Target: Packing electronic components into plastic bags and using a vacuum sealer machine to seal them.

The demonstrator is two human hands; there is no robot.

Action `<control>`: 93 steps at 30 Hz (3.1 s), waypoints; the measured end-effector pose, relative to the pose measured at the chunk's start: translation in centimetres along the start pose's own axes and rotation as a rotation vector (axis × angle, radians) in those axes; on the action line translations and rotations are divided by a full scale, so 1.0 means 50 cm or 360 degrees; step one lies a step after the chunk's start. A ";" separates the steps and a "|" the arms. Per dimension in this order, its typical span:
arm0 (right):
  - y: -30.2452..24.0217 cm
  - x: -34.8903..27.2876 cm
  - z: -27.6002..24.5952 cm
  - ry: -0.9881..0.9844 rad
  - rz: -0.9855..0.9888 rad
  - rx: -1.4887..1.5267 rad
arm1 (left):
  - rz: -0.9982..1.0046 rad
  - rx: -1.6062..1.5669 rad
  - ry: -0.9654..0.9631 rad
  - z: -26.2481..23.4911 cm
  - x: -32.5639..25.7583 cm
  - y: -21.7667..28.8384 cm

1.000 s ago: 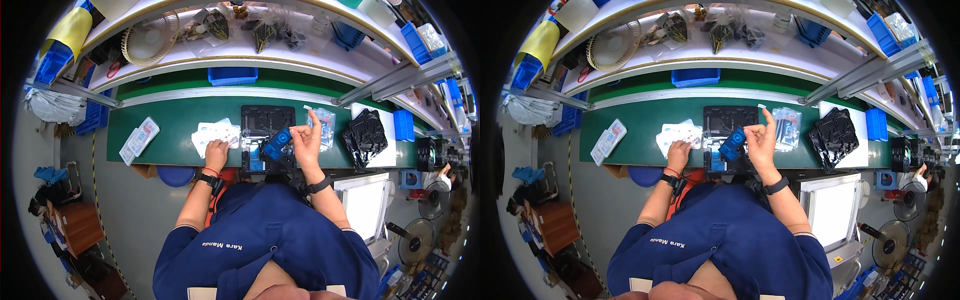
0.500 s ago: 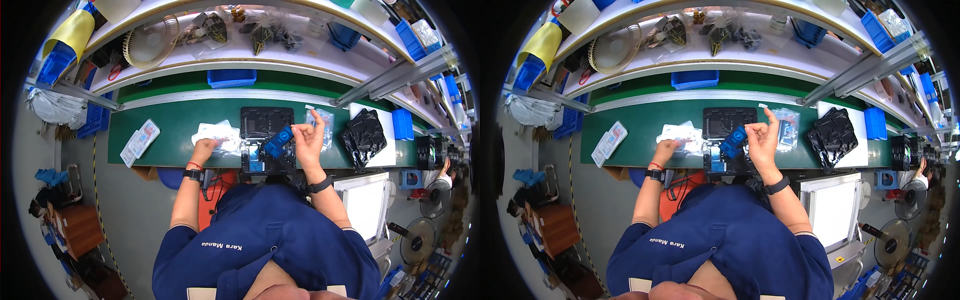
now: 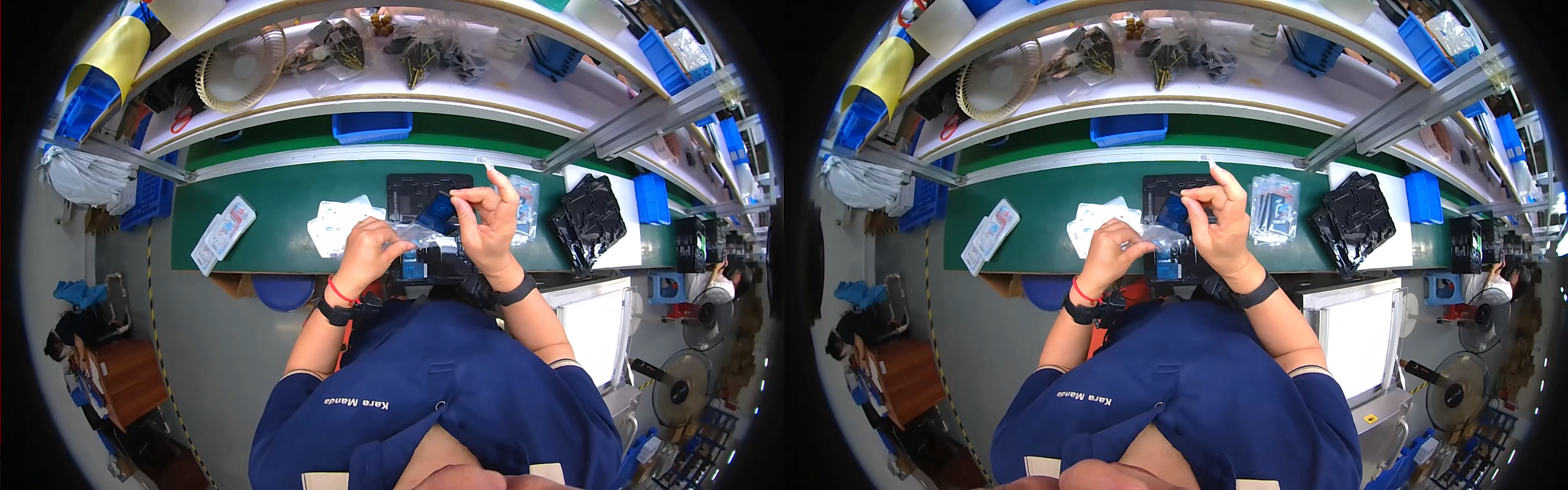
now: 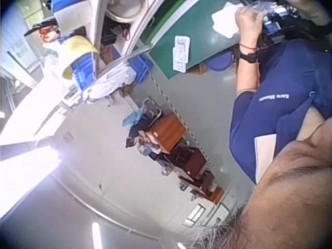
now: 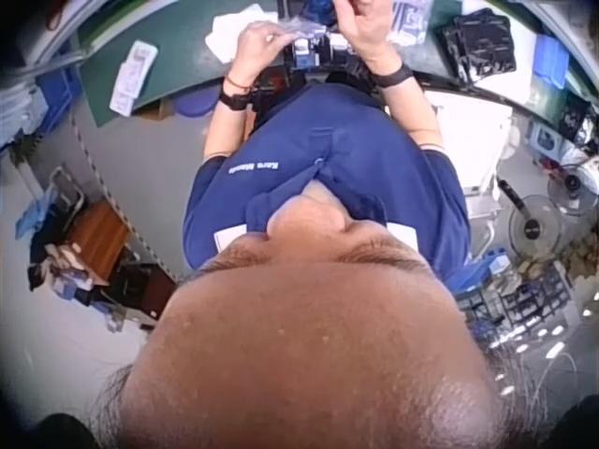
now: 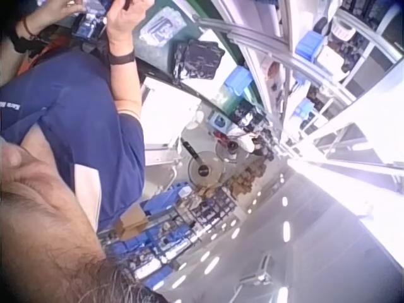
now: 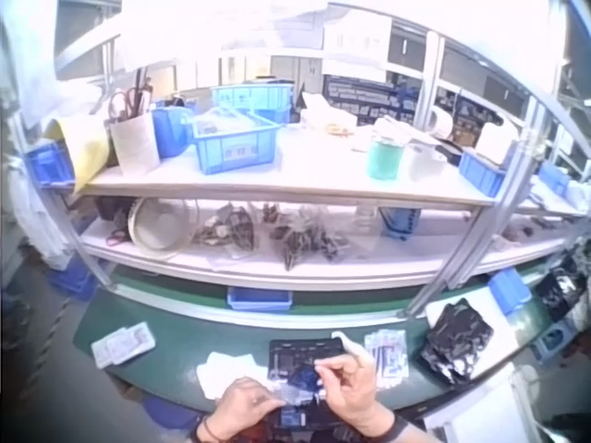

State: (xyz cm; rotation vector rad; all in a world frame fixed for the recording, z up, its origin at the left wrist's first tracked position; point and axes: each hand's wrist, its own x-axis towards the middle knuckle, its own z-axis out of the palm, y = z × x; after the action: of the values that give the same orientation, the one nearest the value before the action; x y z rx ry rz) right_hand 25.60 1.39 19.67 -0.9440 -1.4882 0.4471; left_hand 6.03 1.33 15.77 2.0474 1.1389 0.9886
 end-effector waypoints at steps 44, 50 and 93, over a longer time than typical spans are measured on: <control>-0.052 -0.077 -0.008 -0.0302 0.0209 -0.0608 | -0.0684 -0.3128 0.0369 0.059 0.031 -0.011; -0.043 -0.078 0.001 -0.0264 0.0239 -0.0625 | -0.0643 -0.3168 0.0328 0.056 0.031 -0.001; 0.251 -0.206 0.040 -0.1057 0.0674 -0.0642 | -0.0266 0.0635 -0.0496 0.138 -0.145 -0.152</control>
State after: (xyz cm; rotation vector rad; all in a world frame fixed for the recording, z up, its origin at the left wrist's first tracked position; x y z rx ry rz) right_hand 26.41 1.39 3.33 -1.5423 -2.0241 0.8446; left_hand 5.78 -2.48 3.77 2.2626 1.3876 0.3614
